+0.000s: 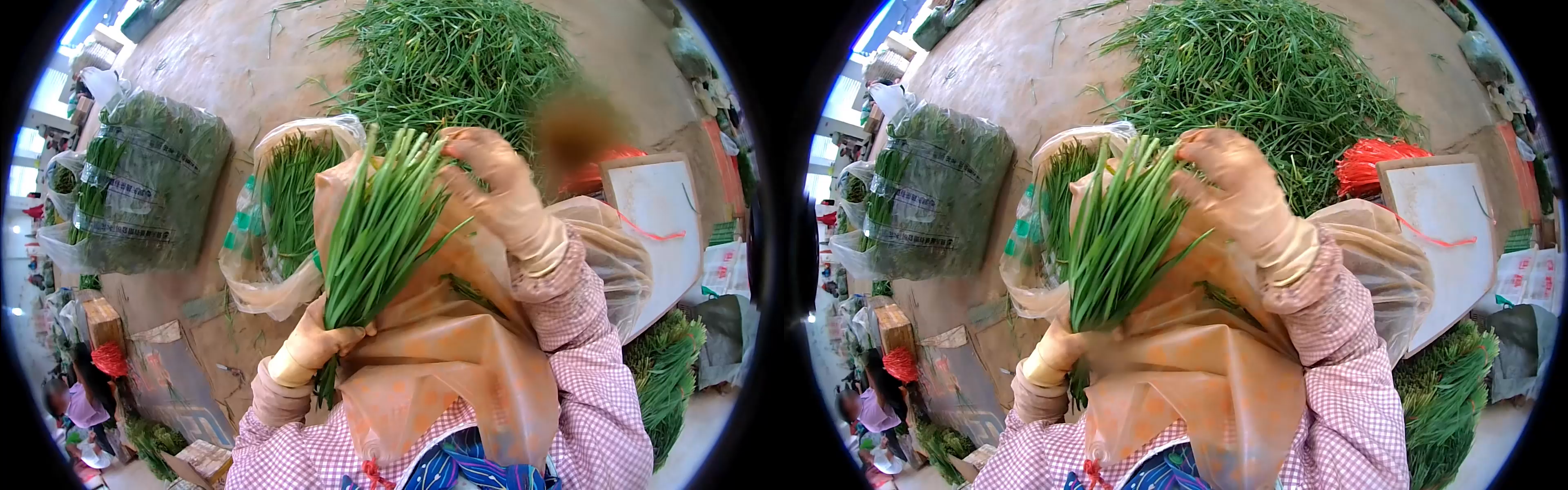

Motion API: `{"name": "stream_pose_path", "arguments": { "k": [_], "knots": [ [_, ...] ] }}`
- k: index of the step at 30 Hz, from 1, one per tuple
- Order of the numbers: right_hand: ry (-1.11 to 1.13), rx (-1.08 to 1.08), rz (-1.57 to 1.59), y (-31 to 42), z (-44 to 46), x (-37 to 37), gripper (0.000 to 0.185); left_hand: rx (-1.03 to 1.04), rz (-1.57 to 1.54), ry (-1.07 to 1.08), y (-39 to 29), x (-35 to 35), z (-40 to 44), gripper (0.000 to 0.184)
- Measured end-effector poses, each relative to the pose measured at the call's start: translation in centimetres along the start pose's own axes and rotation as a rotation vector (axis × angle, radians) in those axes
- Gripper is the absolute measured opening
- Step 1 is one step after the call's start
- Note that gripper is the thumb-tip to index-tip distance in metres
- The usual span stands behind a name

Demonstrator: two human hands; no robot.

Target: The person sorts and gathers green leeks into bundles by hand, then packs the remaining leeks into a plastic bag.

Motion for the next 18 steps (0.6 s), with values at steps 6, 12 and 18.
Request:
{"name": "stream_pose_path", "arguments": {
  "k": [6,12,18],
  "knots": [
    [0.11,0.02,0.042,-0.7,0.2,1.0,0.034,-0.003,0.185,-0.105,0.0,0.4,-0.6,0.031],
    [0.286,-0.057,-0.03,-1.2,-0.2,1.5,0.032,0.075,0.434,-0.203,-0.9,0.9,-1.0,0.04],
    [0.097,0.35,0.843,-1.3,-1.8,4.3,0.022,0.098,0.535,-0.272,-0.3,0.6,-0.9,0.051]
  ]
}}
Point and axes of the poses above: each hand's wrist, its own z-axis towards the middle knuckle, its own x-axis out of the palm, y = z × x, the point moved 3 cm from there along z, towards the middle knuckle, and after that the axes turned 13 degrees about -x, right-handed, at the moved point
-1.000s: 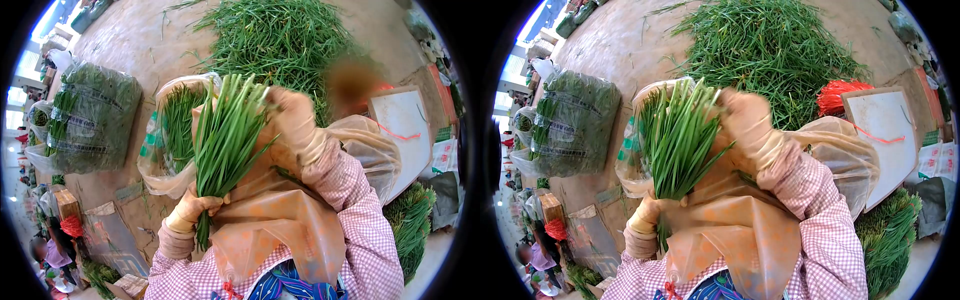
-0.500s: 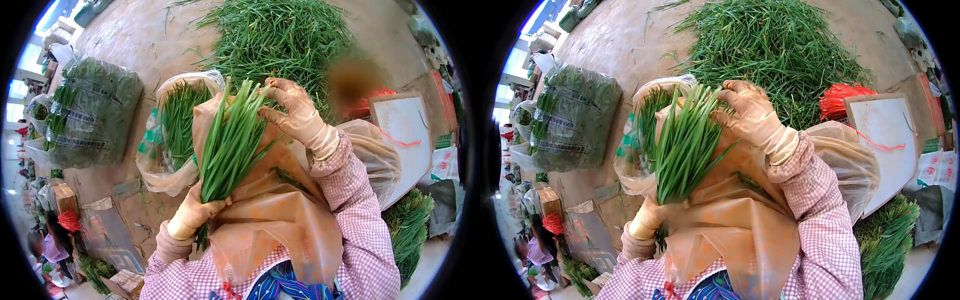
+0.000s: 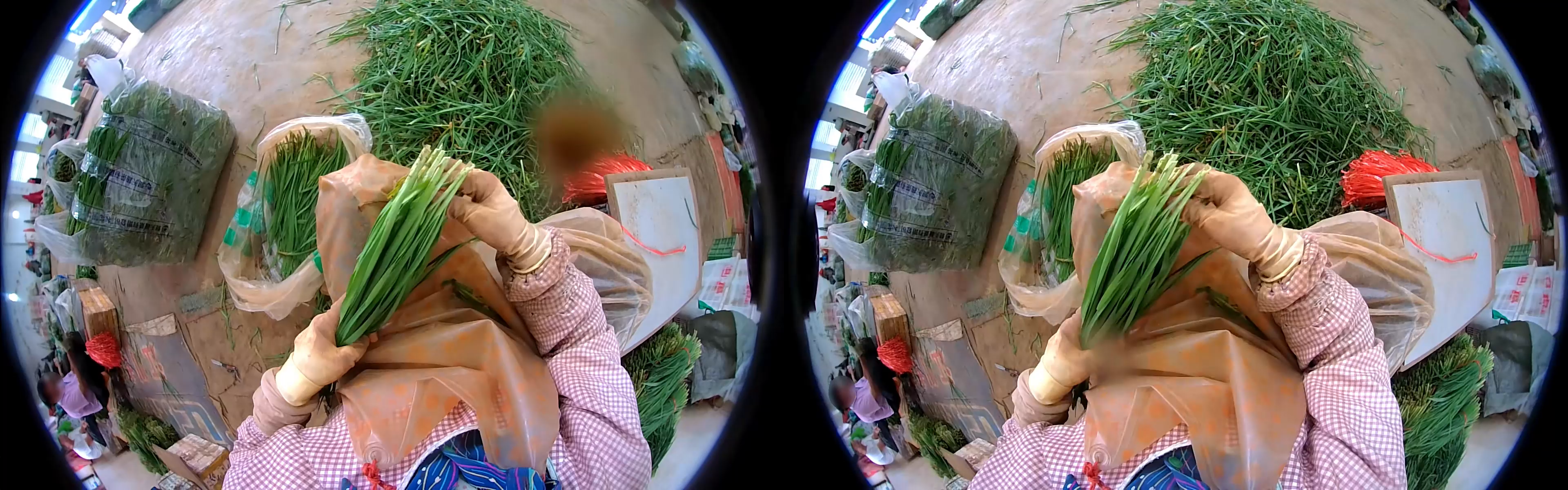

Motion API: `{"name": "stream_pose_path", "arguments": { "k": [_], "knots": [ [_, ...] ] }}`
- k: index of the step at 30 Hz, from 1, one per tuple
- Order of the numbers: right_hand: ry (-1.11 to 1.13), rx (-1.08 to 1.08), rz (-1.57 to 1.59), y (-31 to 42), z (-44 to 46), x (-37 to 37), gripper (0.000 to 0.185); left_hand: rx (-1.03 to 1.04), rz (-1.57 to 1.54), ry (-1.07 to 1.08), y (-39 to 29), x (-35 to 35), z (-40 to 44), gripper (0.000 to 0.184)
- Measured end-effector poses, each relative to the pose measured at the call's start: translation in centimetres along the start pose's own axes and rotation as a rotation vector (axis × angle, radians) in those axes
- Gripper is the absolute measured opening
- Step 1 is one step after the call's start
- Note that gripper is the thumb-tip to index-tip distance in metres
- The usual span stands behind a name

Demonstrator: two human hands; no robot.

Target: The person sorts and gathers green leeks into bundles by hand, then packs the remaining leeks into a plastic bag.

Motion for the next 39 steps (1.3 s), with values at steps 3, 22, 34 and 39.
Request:
{"name": "stream_pose_path", "arguments": {
  "k": [3,22,34,39],
  "knots": [
    [-0.206,0.006,0.198,0.1,-0.4,-0.1,0.016,-0.01,0.014,-0.006,-0.6,-0.1,-0.2,0.055],
    [-0.06,-0.581,-1.252,9.9,0.7,1.2,0.039,0.482,0.565,-0.682,-3.9,-2.8,-0.5,0.091],
    [-0.245,-0.54,-0.378,1.6,-1.9,-0.3,0.032,0.488,0.748,-0.788,-0.5,-0.6,2.3,0.084],
    [-0.556,-0.263,-0.022,2.6,-1.4,-1.3,0.01,0.465,0.768,-0.836,-0.6,-0.4,2.4,0.084]
  ]
}}
Point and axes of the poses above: each hand's wrist, its own z-axis towards the middle knuckle, its own x-axis out of the palm, y = z × x, the point moved 3 cm from there along z, towards the middle knuckle, and after that the axes turned 13 degrees about -x, right-handed, at the moved point
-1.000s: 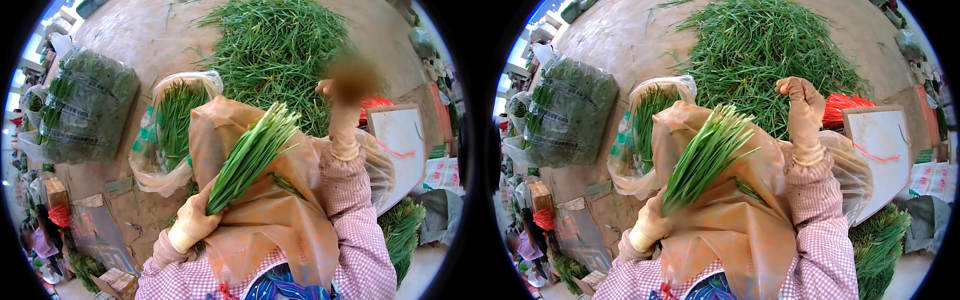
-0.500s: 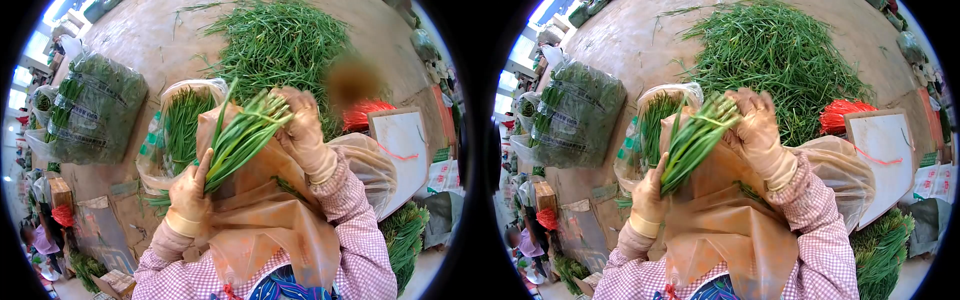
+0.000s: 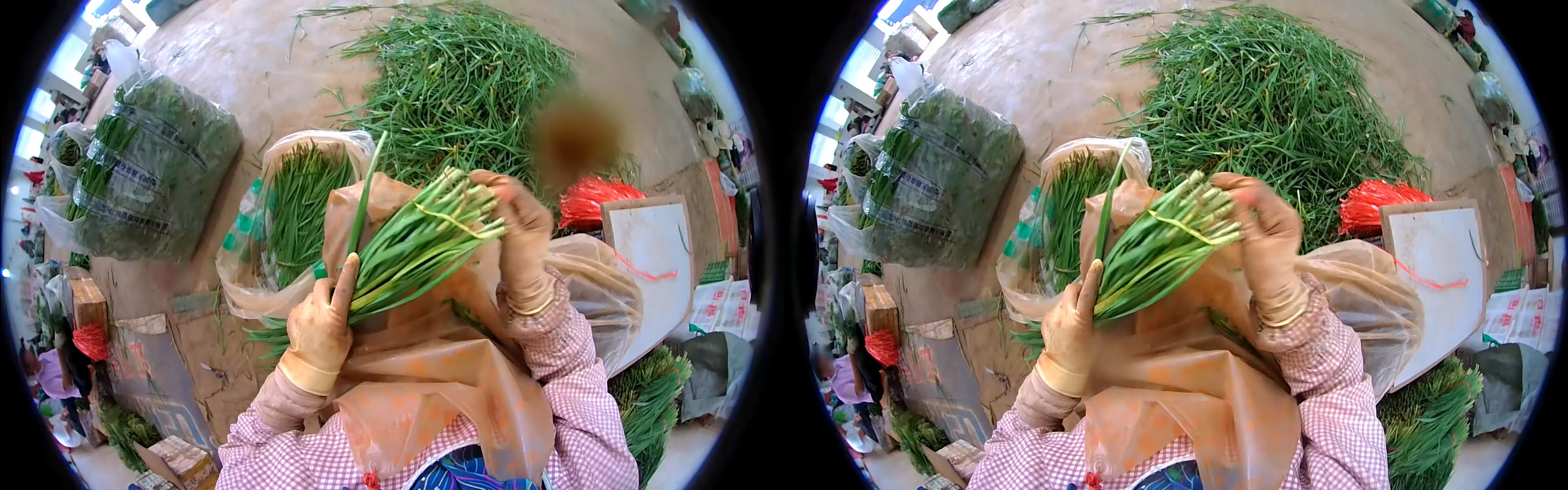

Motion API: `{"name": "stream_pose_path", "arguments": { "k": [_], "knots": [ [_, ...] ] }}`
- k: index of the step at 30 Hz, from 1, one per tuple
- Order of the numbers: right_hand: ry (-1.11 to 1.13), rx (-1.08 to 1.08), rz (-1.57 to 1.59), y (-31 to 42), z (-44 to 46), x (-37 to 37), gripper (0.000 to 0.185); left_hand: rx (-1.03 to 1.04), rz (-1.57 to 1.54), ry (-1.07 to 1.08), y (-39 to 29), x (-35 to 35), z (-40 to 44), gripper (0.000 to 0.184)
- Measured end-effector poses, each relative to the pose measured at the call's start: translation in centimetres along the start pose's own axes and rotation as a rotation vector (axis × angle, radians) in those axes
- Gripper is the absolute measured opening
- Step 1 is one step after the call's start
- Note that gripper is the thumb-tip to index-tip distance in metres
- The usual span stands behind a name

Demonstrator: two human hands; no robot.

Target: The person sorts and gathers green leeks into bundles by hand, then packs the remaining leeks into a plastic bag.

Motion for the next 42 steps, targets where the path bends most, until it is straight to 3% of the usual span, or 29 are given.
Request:
{"name": "stream_pose_path", "arguments": {
  "k": [1,3,4,6,8,9,10,12,17,21,24,27,31,34,37,38,40,42],
  "knots": [
    [-0.109,0.047,-0.143,0.4,0.9,-1.1,0.013,-0.002,0.015,0.01,0.0,0.0,0.0,0.084],
    [-0.344,0.068,-0.02,-1.3,2.8,-6.1,0.013,-0.01,0.061,0.028,-0.1,-0.2,-0.1,0.083],
    [-0.307,0.084,-0.412,0.1,3.8,-7.2,0.016,-0.022,0.07,0.014,-0.1,-0.2,-0.1,0.083],
    [-0.073,-0.146,-0.807,3.0,4.5,-6.1,0.025,-0.033,0.037,0.038,0.0,0.1,-0.2,0.082],
    [0.148,-0.337,-0.744,6.0,3.0,-1.8,0.034,-0.028,0.032,-0.001,-0.2,0.0,0.0,0.085],
    [0.474,-0.505,-0.751,6.3,2.9,-0.5,0.039,-0.021,0.006,0.033,-0.5,-0.1,0.1,0.085],
    [0.677,-0.586,-1.001,7.1,2.1,1.0,0.04,-0.011,-0.018,0.063,-0.7,-0.2,0.2,0.086],
    [0.784,-0.56,-1.079,5.3,0.6,3.0,0.037,0.013,0.018,0.075,-0.7,-0.4,0.2,0.089],
    [0.736,-0.667,-0.919,4.0,-0.1,3.4,0.017,-0.036,0.045,0.08,-0.4,0.4,-0.3,0.088],
    [0.697,-0.705,-0.832,2.8,0.0,3.8,0.013,-0.096,0.018,0.271,-0.5,0.1,0.0,0.091],
    [0.604,-0.771,-0.827,2.9,-0.6,3.3,0.011,-0.093,-0.032,0.268,-0.2,-0.1,-0.1,0.092],
    [0.249,-0.353,-0.403,0.1,-0.7,1.4,0.012,-0.107,-0.049,0.235,-0.3,0.0,-0.2,0.092],
    [0.034,-0.242,-0.155,-2.5,0.2,-0.1,0.017,-0.116,0.014,0.207,-1.1,0.6,-0.3,0.091],
    [0.045,-0.133,-0.286,-2.0,1.2,-2.0,0.017,-0.165,0.099,0.314,-1.0,0.4,0.0,0.091],
    [-0.131,-0.136,-0.466,0.8,3.5,-3.8,0.015,-0.169,-0.056,0.238,-1.0,-0.4,0.0,0.098],
    [-0.222,-0.029,-0.534,1.7,4.8,-4.8,0.016,-0.209,-0.092,0.243,-0.6,-0.7,0.1,0.104],
    [-0.156,0.062,-0.564,1.0,5.2,-8.1,0.017,-0.146,-0.075,0.192,-0.2,-0.5,0.0,0.097],
    [0.285,-0.442,-1.149,2.6,4.9,-5.9,0.022,-0.144,-0.078,0.177,-0.6,-0.5,0.1,0.096]
  ]
}}
Point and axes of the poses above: each hand's wrist, its own z-axis towards the middle knuckle, its own x-axis out of the palm, y = z × x, the point moved 3 cm from there along z, towards the middle knuckle, and after that the axes turned 13 degrees about -x, right-handed, at the moved point
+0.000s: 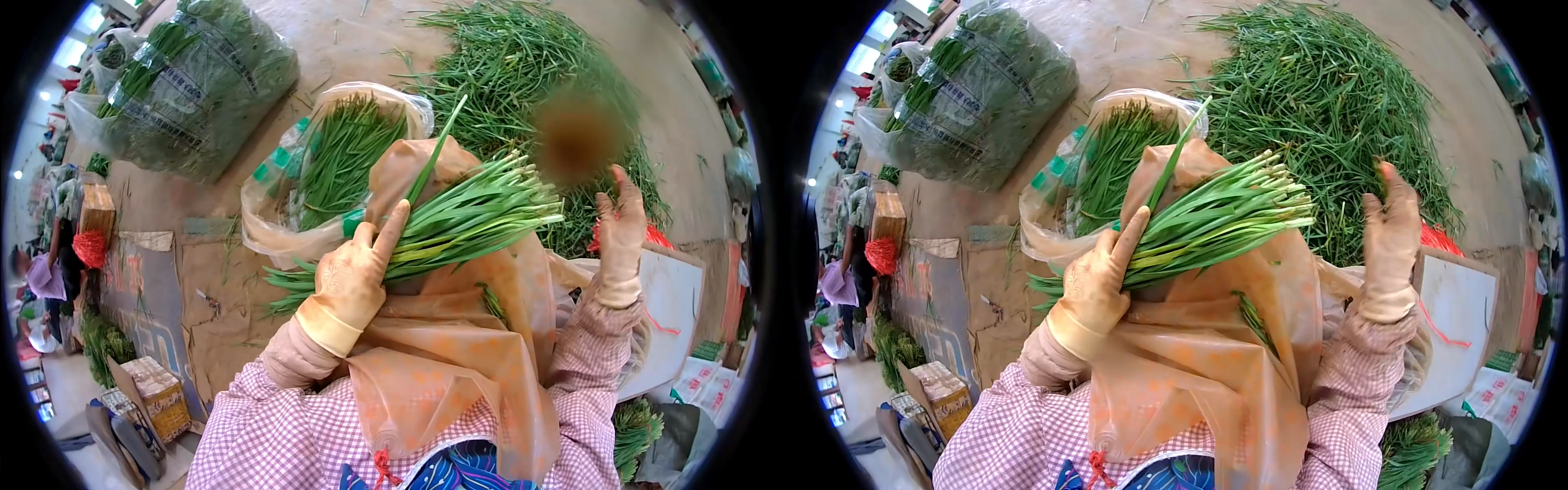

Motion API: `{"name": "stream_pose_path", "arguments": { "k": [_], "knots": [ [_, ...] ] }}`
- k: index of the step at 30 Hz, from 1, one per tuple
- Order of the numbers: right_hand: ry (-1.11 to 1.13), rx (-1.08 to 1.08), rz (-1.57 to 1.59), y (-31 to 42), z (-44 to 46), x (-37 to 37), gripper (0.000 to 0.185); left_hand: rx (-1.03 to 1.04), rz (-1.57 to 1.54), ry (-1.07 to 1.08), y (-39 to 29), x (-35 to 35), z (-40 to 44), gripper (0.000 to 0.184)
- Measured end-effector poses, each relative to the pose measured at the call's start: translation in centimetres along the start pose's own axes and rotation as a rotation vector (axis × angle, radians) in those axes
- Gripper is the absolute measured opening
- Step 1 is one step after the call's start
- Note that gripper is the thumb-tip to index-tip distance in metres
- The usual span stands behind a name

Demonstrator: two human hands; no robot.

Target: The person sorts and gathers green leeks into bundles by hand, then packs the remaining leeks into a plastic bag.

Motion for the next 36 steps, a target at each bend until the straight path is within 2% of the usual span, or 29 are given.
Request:
{"name": "stream_pose_path", "arguments": {
  "k": [1,2,3,4,5,7,9,11,14,15,16,18,19,20,22,24,25,28,30,32,33,34,35,36],
  "knots": [
    [0.135,0.04,0.014,1.9,0.0,-0.8,0.031,0.006,0.0,0.001,0.0,0.2,0.0,0.095],
    [-0.017,-0.012,0.277,4.5,0.1,-0.7,0.033,0.007,0.003,0.001,0.0,0.2,-0.1,0.094],
    [-0.036,-0.038,0.509,6.7,0.0,-0.2,0.035,0.003,0.006,0.009,-0.1,0.2,-0.1,0.094],
    [0.036,-0.121,0.741,8.8,-0.5,0.4,0.031,0.006,0.028,0.0,-0.3,0.1,-0.1,0.093],
    [0.123,-0.392,0.474,11.1,-0.3,1.1,0.03,0.014,0.047,-0.011,-0.5,0.0,-0.1,0.092],
    [0.25,-0.517,0.307,14.3,-0.1,2.6,0.032,-0.017,0.03,0.011,-0.6,-0.1,-0.1,0.094],
    [0.255,-0.529,0.326,15.2,0.2,3.1,0.032,-0.064,0.013,0.026,-0.5,-0.2,-0.2,0.097],
    [0.272,-0.59,0.35,15.7,0.5,3.4,0.03,-0.014,0.104,-0.048,-0.5,-0.4,-0.2,0.09],
    [0.223,-0.644,0.395,15.5,-0.1,3.9,0.027,0.031,0.041,-0.074,-0.3,-0.7,-0.3,0.091],
    [0.203,-0.593,0.468,15.5,0.2,3.4,0.016,0.041,-0.013,-0.069,-0.4,-0.8,-0.2,0.093],
    [0.216,-0.597,0.453,15.1,-0.3,3.5,0.016,0.03,-0.05,-0.024,-0.2,-0.9,-0.4,0.097],
    [-0.056,-0.038,1.066,13.6,-0.7,3.7,0.009,0.046,-0.127,-0.027,0.3,-1.3,-0.4,0.101],
    [-0.124,0.186,1.108,12.8,-0.7,2.9,0.017,0.056,-0.128,-0.025,0.4,-1.4,-0.5,0.101],
    [-0.261,0.435,1.434,12.5,-0.4,2.9,0.016,0.037,-0.11,-0.012,0.6,-1.4,-0.6,0.102],
    [-0.255,0.708,1.43,9.7,-0.3,2.2,0.015,0.049,-0.097,0.01,0.6,-0.9,-0.8,0.102],
    [-0.349,0.796,1.463,7.4,-0.1,1.7,0.014,0.063,0.024,-0.032,0.9,0.2,-0.8,0.1],
    [-0.429,0.78,1.436,5.6,-0.1,1.2,0.014,0.072,0.028,-0.049,0.9,0.4,-0.8,0.096],
    [-0.482,0.72,1.082,0.3,0.3,-3.0,0.015,0.127,0.053,-0.121,1.1,0.8,-0.7,0.093],
    [-0.092,0.527,0.524,-3.8,-0.6,-2.9,0.016,0.131,0.029,-0.111,0.9,1.0,-0.7,0.09],
    [0.052,0.238,0.17,-1.0,-0.2,-1.3,0.022,0.121,0.146,-0.176,1.5,0.6,-0.2,0.085],
    [0.031,0.207,0.333,0.2,-1.1,-0.9,0.028,0.137,0.13,-0.139,1.5,1.2,-0.5,0.083],
    [0.082,0.222,0.317,1.8,-1.7,-0.9,0.024,0.114,0.191,-0.086,0.6,1.5,-0.8,0.083],
    [0.194,-0.014,0.19,4.4,-0.8,-1.2,0.028,0.124,0.291,-0.135,0.3,2.0,-0.7,0.081],
    [0.258,-0.196,0.018,6.2,-0.3,-0.5,0.041,0.121,0.307,-0.152,0.0,1.7,-0.9,0.081]
  ]
}}
Point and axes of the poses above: each hand's wrist, its own z-axis towards the middle knuckle, its own x-axis out of the palm, y = z × x, the point moved 3 cm from there along z, towards the middle knuckle, and after that the axes turned 13 degrees about -x, right-handed, at the moved point
